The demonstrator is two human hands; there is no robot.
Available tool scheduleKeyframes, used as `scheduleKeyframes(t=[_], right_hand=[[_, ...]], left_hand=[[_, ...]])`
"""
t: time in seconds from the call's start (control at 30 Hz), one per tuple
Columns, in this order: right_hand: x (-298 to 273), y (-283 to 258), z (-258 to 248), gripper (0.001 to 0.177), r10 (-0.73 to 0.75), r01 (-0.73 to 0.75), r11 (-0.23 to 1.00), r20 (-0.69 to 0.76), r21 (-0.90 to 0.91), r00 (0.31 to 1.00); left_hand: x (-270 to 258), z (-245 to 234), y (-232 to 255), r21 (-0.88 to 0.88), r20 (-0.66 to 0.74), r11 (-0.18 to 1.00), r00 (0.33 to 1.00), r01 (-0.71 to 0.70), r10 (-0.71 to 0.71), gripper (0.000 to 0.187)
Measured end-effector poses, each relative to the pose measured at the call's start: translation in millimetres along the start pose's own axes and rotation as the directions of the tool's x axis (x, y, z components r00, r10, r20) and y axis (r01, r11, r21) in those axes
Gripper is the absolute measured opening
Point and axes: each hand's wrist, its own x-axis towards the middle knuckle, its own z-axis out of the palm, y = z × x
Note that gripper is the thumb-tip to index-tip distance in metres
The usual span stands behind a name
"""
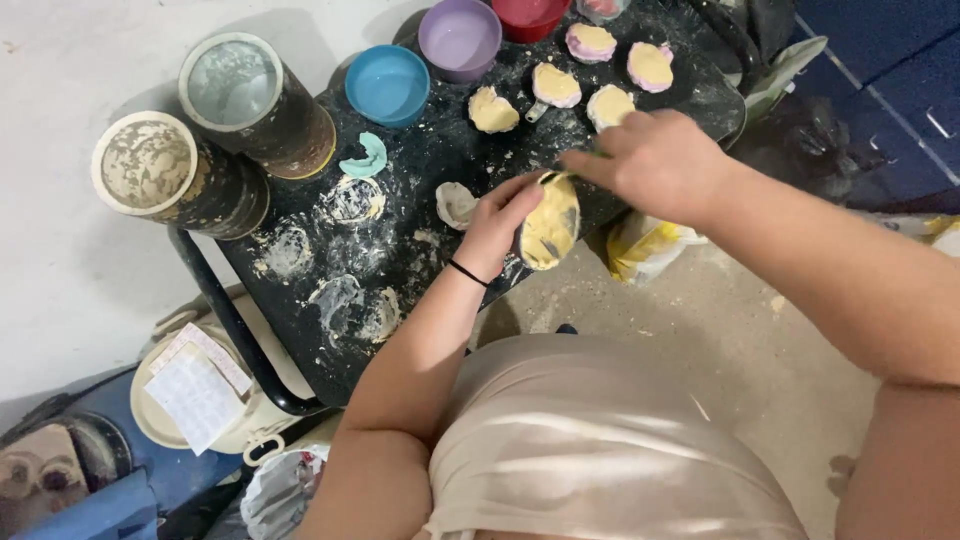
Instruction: Mixing dental plaster in a bowl and using a spatula to fill multiple dental impression molds on a workbench.
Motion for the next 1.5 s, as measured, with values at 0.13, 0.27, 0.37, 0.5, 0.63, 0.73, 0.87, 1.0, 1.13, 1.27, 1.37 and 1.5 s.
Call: scheduleKeyframes(t=[0.13,0.27,0.37,0.5,0.63,0.73,0.87,1.0,1.13,1.27,1.37,1.5], right_hand=[[-20.6,-38.4,-8.5,0.034,0.207,-0.280,0.939,0.319,0.201,0.925],[-33.6,-92.5,19.3,0.039,0.386,-0.699,0.509,0.592,0.503,0.707],[-41.9,-130.3,53.5,0.036,0.423,-0.786,-0.025,0.719,0.618,0.551],[-35.4,-125.4,34.6,0.037,0.299,-0.508,-0.702,0.855,0.498,0.425],[-43.4,-93.2,31.0,0.035,0.363,-0.499,-0.669,0.827,0.552,0.429],[-46.2,-71.8,36.3,0.028,0.564,-0.652,-0.274,0.667,0.707,0.486],[-56.1,-61.3,60.7,0.030,0.613,-0.413,0.518,0.011,0.749,0.790],[-85.6,-59.9,96.9,0.042,0.552,-0.336,0.698,-0.176,0.632,0.815],[-106.7,-39.7,94.9,0.041,0.547,-0.317,0.690,-0.181,0.651,0.817],[-93.5,-36.5,60.2,0.025,0.616,-0.426,0.397,0.108,0.813,0.780],[-82.7,-63.1,82.9,0.019,0.637,-0.524,-0.083,0.450,0.847,0.626],[-83.8,-73.0,97.7,0.015,0.534,-0.495,-0.470,0.682,0.730,0.499]], left_hand=[[-2.8,4.1,4.4,-0.025,-0.076,0.986,0.984,-0.164,0.162,0.042],[20.1,-4.3,-17.8,-0.170,-0.268,0.919,0.914,-0.356,0.304,0.032],[26.0,-3.6,-27.8,-0.250,-0.326,0.867,0.880,-0.432,0.344,0.036],[40.8,0.4,-45.2,-0.312,-0.310,0.833,0.878,-0.457,0.365,0.047],[37.9,5.7,-41.9,-0.358,-0.255,0.863,0.926,-0.357,0.277,0.052],[39.9,4.2,-57.8,-0.488,-0.175,0.844,0.973,-0.221,0.153,0.062],[40.3,1.6,-64.1,-0.643,-0.070,0.765,0.991,0.041,-0.111,0.063],[41.3,-9.8,-58.8,-0.674,-0.121,0.736,0.973,0.065,-0.196,0.064],[54.4,-33.8,-74.6,-0.659,-0.132,0.751,0.978,0.037,-0.164,0.063],[58.1,-30.4,-77.8,-0.649,-0.175,0.760,0.979,-0.039,-0.100,0.051],[43.4,-5.1,-61.1,-0.620,-0.136,0.784,0.988,-0.024,-0.077,0.047],[43.8,-11.5,-63.0,-0.638,-0.139,0.769,0.989,-0.046,-0.056,0.042]])
